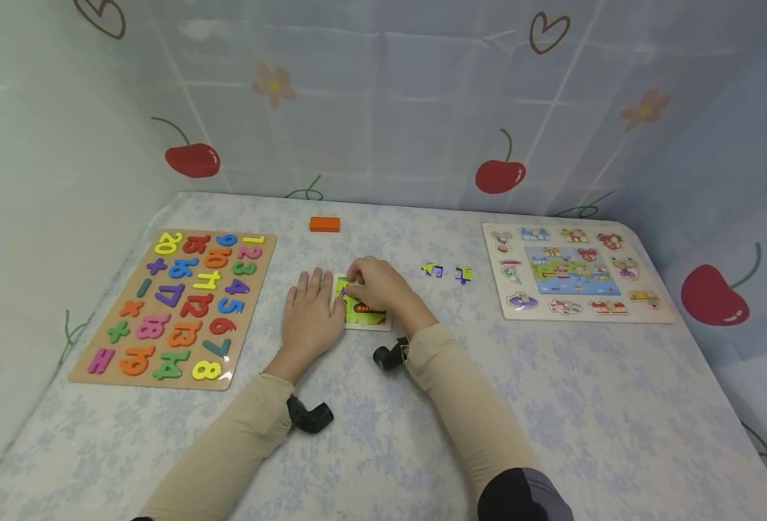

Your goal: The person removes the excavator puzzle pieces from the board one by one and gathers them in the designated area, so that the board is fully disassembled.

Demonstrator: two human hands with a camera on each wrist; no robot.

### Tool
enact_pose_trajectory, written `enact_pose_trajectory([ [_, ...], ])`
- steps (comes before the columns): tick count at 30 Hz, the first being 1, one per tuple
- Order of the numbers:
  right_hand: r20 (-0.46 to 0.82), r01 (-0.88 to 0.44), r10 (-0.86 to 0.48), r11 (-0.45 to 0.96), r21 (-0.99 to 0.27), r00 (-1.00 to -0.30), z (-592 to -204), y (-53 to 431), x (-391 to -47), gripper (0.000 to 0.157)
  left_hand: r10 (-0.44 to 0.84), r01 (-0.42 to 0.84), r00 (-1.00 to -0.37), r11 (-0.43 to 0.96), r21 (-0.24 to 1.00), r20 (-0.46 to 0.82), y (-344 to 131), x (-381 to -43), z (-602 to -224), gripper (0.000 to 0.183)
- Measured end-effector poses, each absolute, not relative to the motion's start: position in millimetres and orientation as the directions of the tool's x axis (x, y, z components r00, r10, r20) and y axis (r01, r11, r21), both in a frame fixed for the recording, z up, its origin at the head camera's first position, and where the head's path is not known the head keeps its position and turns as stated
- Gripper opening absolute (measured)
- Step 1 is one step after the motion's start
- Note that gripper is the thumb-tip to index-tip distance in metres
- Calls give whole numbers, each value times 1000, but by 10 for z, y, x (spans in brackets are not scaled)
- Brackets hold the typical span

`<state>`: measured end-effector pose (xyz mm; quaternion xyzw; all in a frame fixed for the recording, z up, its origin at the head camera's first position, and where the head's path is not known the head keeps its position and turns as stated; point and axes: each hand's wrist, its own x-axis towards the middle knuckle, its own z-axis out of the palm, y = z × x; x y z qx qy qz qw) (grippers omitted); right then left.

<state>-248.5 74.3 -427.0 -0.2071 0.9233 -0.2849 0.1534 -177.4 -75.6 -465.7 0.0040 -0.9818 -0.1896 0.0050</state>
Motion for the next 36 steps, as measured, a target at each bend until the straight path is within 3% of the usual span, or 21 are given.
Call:
enact_pose_trajectory([
  [10,-123,-348,-505,731,-588,-854,-4258,784,-2454,14,-13,-7,-1000,928,372,11,-747,-1773,-4654,64],
  [36,-84,-345,-473,740,-577,-877,-4316,777,-2456,15,-18,-16,-1000,924,381,2,-746,-1772,-4652,64],
])
